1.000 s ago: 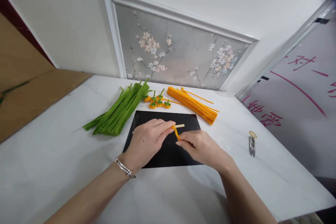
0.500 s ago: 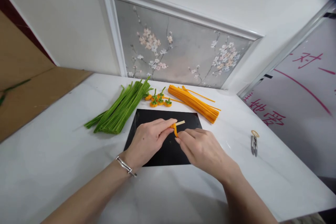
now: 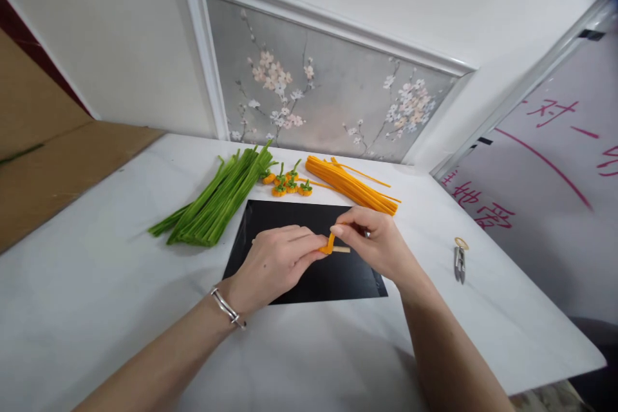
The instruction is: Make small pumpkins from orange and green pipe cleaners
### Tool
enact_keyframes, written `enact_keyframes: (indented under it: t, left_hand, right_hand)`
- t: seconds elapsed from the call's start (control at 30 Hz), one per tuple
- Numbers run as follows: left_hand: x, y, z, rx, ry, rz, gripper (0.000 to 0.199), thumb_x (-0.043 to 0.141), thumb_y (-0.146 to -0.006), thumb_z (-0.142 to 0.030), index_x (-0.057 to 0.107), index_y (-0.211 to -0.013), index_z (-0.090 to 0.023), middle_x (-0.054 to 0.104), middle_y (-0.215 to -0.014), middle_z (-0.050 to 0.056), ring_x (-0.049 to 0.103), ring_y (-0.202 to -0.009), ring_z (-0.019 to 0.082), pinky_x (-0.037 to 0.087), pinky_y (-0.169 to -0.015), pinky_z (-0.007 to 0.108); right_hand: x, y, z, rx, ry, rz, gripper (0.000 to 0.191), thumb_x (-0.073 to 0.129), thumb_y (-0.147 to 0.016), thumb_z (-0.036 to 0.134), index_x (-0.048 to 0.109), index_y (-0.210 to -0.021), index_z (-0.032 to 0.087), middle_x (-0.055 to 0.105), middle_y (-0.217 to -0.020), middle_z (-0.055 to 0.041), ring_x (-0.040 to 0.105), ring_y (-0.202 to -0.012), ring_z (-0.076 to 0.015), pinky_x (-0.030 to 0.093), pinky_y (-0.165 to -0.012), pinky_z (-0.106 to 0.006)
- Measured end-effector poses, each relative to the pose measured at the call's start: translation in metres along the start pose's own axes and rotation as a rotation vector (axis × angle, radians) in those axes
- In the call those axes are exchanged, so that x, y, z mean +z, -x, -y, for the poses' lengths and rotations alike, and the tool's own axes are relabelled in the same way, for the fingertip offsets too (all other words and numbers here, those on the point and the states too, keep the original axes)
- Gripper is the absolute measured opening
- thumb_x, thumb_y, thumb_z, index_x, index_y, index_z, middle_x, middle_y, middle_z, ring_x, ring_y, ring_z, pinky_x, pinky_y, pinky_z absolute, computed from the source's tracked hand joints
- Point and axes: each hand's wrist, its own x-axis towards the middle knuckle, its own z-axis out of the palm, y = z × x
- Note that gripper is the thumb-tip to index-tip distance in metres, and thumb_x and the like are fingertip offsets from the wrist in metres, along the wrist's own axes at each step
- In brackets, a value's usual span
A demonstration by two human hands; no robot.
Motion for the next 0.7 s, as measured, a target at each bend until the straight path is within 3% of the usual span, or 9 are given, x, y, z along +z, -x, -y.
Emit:
enact_keyframes:
  t: [0.3,0.47,0.6,0.7]
  left_hand:
    - [0.001,0.001,-0.003,-0.042,0.027,-0.026,0.016,0.05,-0.093,-0.017,0.064,-0.098,-0.019,0.068,-0.078,0.001,0.061,-0.067,0.012,0.048,-0.061,0.023]
    - [0.002,0.002,-0.003,-0.084,0.051,-0.109,0.033,0.052,-0.092,-0.017,0.058,-0.125,-0.02,0.071,-0.092,0.003,0.065,-0.075,0.013,0.052,-0.069,0.024]
    - [0.0,0.0,-0.005,-0.235,0.158,-0.099,0.029,0.054,-0.091,-0.017,0.065,-0.118,-0.02,0.07,-0.08,0.001,0.064,-0.067,0.012,0.053,-0.064,0.022]
    - [-0.003,-0.003,-0.004,-0.388,0.326,-0.094,0.026,0.056,-0.089,-0.018,0.069,-0.111,-0.021,0.074,-0.095,0.002,0.068,-0.081,0.014,0.055,-0.073,0.023]
  right_hand:
    - [0.003,-0.001,-0.007,0.224,-0.235,0.064,0.037,0.058,-0.086,0.048,0.058,-0.065,0.017,0.042,-0.055,0.005,0.035,-0.051,-0.0091,0.028,-0.047,-0.023]
    - [0.006,0.003,-0.011,0.259,-0.202,0.144,0.045,0.051,-0.089,0.052,0.051,-0.059,0.018,0.04,-0.051,0.0054,0.035,-0.049,-0.009,0.027,-0.046,-0.023]
    - [0.007,0.01,-0.006,0.214,-0.106,0.159,0.037,0.046,-0.094,0.043,0.058,-0.07,0.017,0.043,-0.053,0.0052,0.038,-0.049,-0.009,0.029,-0.047,-0.022]
    - [0.008,0.014,-0.002,0.151,-0.065,0.197,0.03,0.045,-0.096,0.036,0.06,-0.076,0.018,0.048,-0.058,0.0042,0.044,-0.052,-0.0092,0.033,-0.05,-0.022]
